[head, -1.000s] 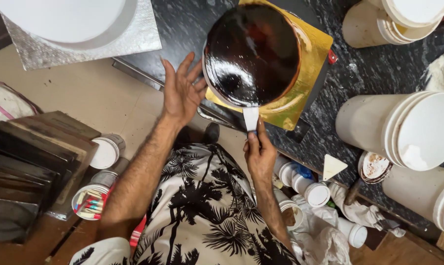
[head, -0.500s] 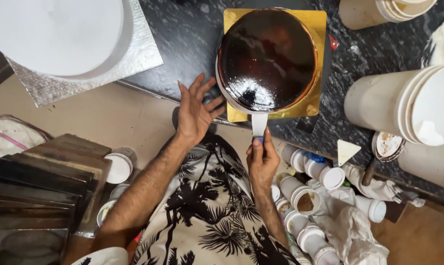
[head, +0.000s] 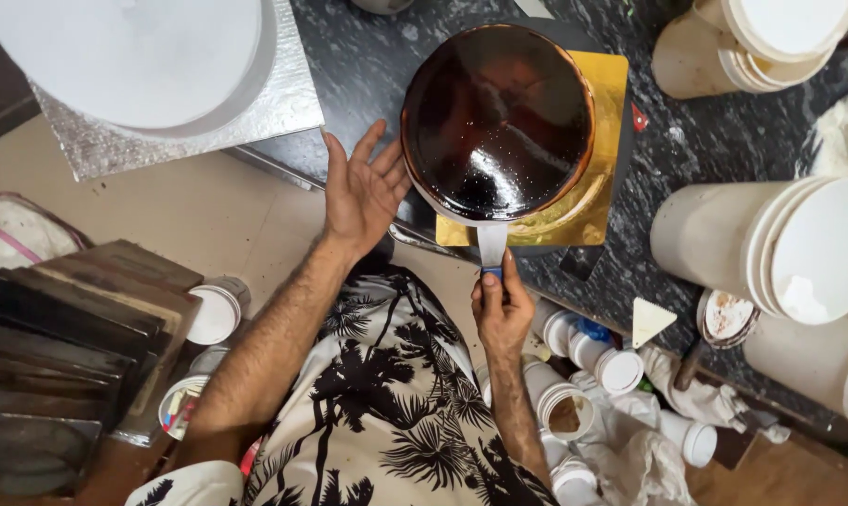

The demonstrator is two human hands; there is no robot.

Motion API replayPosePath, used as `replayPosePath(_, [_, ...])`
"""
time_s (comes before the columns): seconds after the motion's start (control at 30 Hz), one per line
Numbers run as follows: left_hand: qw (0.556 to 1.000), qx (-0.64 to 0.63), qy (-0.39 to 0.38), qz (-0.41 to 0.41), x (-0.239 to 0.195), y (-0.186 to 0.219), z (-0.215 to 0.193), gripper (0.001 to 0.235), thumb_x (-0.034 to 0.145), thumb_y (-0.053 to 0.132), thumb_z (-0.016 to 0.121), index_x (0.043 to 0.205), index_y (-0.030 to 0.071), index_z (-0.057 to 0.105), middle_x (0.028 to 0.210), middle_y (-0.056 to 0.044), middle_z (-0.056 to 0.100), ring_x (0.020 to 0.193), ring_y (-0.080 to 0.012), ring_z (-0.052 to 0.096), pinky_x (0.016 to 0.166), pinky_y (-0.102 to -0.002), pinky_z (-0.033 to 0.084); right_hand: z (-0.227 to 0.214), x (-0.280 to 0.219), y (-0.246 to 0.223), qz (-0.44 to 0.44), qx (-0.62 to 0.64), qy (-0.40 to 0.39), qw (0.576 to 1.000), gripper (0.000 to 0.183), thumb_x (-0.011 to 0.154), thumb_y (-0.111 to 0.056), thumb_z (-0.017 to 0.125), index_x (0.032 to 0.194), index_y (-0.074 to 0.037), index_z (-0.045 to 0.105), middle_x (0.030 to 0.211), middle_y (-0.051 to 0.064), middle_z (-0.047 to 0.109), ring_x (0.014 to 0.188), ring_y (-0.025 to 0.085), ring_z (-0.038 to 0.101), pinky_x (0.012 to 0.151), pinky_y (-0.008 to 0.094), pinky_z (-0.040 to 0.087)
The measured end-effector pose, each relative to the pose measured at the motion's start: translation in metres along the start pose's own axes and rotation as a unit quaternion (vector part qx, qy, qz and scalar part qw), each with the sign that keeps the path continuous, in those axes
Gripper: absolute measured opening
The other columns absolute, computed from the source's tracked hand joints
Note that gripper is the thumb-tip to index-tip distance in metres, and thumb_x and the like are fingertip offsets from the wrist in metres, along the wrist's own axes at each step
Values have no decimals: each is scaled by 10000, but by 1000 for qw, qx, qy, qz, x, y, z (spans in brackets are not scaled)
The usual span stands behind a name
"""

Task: The person pours a dark liquid onto a white circular ceramic piece and spreads it evenly with a metal spatula. They then fold a sheet of paper into a cone, fill it with a white paste, and begin piping a decorative line along the edge of the darkened surface.

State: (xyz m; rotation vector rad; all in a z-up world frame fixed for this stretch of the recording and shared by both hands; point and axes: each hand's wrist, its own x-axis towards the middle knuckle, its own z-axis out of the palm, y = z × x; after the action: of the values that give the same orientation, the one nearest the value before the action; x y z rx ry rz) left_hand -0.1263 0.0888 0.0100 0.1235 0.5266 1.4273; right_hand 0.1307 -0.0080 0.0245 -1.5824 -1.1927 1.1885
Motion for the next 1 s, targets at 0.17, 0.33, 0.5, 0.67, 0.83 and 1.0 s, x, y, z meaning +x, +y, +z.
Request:
replayPosePath(0.17, [998,-60,9,4,-12,1,3,1119,932,841,343,1673,18,179,1493,-231,492,1371,-307,492,1244,-492,348,-4,2,9,-37,29,-53,997,488,1037,-77,612,1511,-26,507,738,17,654,535,46,528,453,190,434])
replayPosePath(0.33, [993,-114,25,24,-29,9,16,1093,907,837,329,1655,46,230,1474,-187,519,1380,-287,522,1230,-502,375,-4,10,3,-62,-5,-92,994,474,1020,-71,618,1482,-22,525,731,26,669,519,54,546,434,198,455])
replayPosePath(0.5, [995,-83,18,50,-53,24,29,1045,897,825,245,1651,102,214,1549,-156,484,1437,-288,482,1254,-523,343,5,20,-12,-70,17,-125,989,477,1029,-71,625,1492,-14,526,747,29,661,544,57,535,459,201,441])
replayPosePath(0.67, [990,-70,-46,110,-72,45,27,1039,962,815,193,1664,50,202,1548,-221,472,1457,-321,467,1284,-558,315,31,28,-32,-100,11,-154,983,469,1030,-85,629,1482,-8,532,736,19,653,544,62,548,462,205,457])
replayPosePath(0.83, [985,-83,-41,144,-82,82,14,989,973,774,196,1667,70,184,1569,-179,473,1500,-309,420,1309,-555,258,77,36,-47,-117,3,-187,975,467,1041,-96,622,1488,4,532,744,16,649,547,63,536,476,203,445])
replayPosePath(1.0, [982,-91,-40,164,-93,126,-13,957,1000,755,203,1665,68,183,1550,-192,479,1507,-329,397,1328,-566,221,133,36,-49,-90,31,-209,973,490,1035,-108,624,1499,6,514,728,14,638,533,69,523,460,211,432])
